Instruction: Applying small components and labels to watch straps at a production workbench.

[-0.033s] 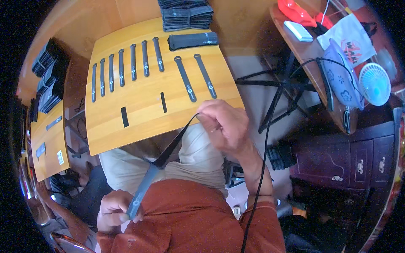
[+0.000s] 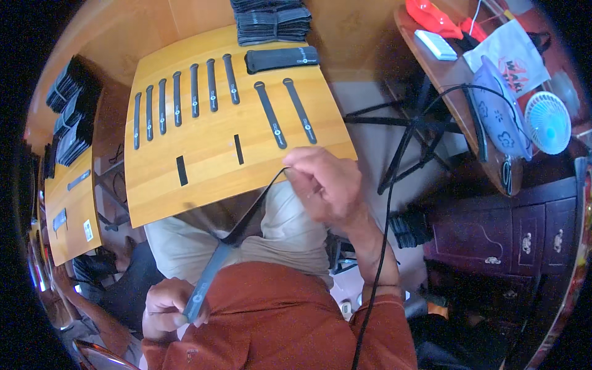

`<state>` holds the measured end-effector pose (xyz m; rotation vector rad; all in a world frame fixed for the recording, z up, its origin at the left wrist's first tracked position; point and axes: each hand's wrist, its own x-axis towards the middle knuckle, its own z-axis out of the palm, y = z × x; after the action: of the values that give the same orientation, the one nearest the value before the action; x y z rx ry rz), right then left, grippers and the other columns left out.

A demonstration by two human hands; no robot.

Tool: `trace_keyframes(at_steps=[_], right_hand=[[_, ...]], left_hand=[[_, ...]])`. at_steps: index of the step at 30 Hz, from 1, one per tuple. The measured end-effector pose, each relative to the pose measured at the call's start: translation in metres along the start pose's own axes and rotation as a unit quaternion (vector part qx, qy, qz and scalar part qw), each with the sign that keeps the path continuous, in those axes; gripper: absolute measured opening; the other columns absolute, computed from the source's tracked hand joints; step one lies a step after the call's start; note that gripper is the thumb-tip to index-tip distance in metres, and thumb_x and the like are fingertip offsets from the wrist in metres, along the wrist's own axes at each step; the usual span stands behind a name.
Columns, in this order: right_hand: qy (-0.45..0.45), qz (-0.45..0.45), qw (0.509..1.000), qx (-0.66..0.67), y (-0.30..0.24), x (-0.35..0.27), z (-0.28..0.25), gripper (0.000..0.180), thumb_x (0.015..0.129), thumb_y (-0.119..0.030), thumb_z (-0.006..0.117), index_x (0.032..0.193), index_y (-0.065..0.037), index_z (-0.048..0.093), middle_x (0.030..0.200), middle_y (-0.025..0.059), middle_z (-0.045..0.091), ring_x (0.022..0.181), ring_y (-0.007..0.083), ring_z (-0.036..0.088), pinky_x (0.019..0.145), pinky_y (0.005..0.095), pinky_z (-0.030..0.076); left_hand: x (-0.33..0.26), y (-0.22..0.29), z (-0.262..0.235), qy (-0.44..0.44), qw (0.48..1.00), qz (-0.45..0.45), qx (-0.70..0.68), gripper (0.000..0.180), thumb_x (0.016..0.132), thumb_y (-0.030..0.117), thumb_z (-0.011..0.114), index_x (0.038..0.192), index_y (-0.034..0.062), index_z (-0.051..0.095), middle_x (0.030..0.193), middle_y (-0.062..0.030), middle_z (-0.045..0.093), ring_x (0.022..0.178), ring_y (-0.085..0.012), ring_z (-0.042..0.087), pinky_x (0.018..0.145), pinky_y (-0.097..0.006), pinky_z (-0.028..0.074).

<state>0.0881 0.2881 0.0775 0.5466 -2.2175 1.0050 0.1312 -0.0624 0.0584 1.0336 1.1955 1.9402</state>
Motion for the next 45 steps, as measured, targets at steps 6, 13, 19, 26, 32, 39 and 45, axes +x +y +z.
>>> trace_keyframes(at_steps=[6,13,19,26,32,39,45], right_hand=[[0.018,-0.007,0.998,0.058,0.009,-0.014,0.011,0.016,0.077,0.009,0.067,0.074,-0.003,0.057,0.077,0.0119,0.07,0.057,0.0174,0.063,0.053,0.0263,0.047],[0.261,0.228,0.882,-0.32,0.179,-0.022,-0.066,0.018,0.083,-0.007,0.07,0.073,-0.001,0.057,0.064,0.0164,0.06,0.056,0.0287,0.06,0.057,0.0376,0.048],[0.248,0.215,0.899,-0.289,0.172,-0.009,-0.052,0.02,0.084,-0.007,0.071,0.102,0.002,0.071,0.086,0.016,0.073,0.074,0.0278,0.071,0.069,0.0355,0.056],[0.153,0.106,0.92,-0.344,0.179,-0.028,-0.033,0.016,0.086,-0.004,0.066,0.102,0.0,0.07,0.093,0.0173,0.07,0.08,0.0344,0.069,0.07,0.0393,0.056],[0.056,0.063,0.937,-0.34,0.179,-0.058,-0.01,0.021,0.084,-0.001,0.063,0.102,-0.008,0.066,0.099,0.0102,0.068,0.08,0.0322,0.069,0.064,0.0419,0.056],[-0.033,0.061,0.942,-0.327,0.173,-0.071,-0.004,0.018,0.085,-0.003,0.063,0.102,-0.006,0.067,0.104,0.0067,0.066,0.084,0.0305,0.07,0.067,0.042,0.057],[-0.088,0.087,0.936,-0.33,0.16,-0.069,-0.009,0.018,0.085,-0.008,0.066,0.103,-0.005,0.068,0.101,0.006,0.066,0.09,0.0292,0.069,0.07,0.042,0.057]], left_hand=[[0.013,0.014,0.005,-0.064,0.998,-0.01,-0.012,0.013,0.093,0.005,0.061,0.082,-0.0024,0.058,0.079,-0.0154,0.066,0.065,-0.0316,0.066,0.055,-0.04,0.05],[-0.015,0.023,0.015,-0.056,0.988,0.12,-0.083,0.013,0.084,0.0,0.067,0.073,-0.005,0.062,0.064,-0.0171,0.065,0.053,-0.0305,0.067,0.052,-0.041,0.056],[-0.015,0.01,0.012,-0.024,0.99,0.092,-0.1,0.017,0.088,0.006,0.064,0.076,-0.0053,0.064,0.07,-0.0184,0.067,0.056,-0.0309,0.068,0.054,-0.041,0.057],[-0.005,0.007,0.002,-0.064,0.991,0.071,-0.091,0.021,0.09,0.01,0.063,0.076,-0.0055,0.063,0.069,-0.017,0.065,0.059,-0.0319,0.067,0.057,-0.044,0.056],[0.006,0.005,0.011,0.016,0.992,0.047,-0.116,0.023,0.089,0.012,0.064,0.074,-0.0049,0.063,0.069,-0.0172,0.065,0.058,-0.0312,0.065,0.057,-0.043,0.055],[0.011,0.005,0.029,0.17,0.98,0.014,-0.099,0.031,0.086,0.021,0.07,0.065,-0.0004,0.062,0.062,-0.0141,0.063,0.052,-0.028,0.063,0.053,-0.04,0.054],[0.007,-0.007,0.005,0.086,0.995,-0.039,-0.028,0.016,0.087,0.013,0.063,0.077,0.0013,0.061,0.079,-0.0147,0.068,0.07,-0.0294,0.067,0.063,-0.037,0.052]])
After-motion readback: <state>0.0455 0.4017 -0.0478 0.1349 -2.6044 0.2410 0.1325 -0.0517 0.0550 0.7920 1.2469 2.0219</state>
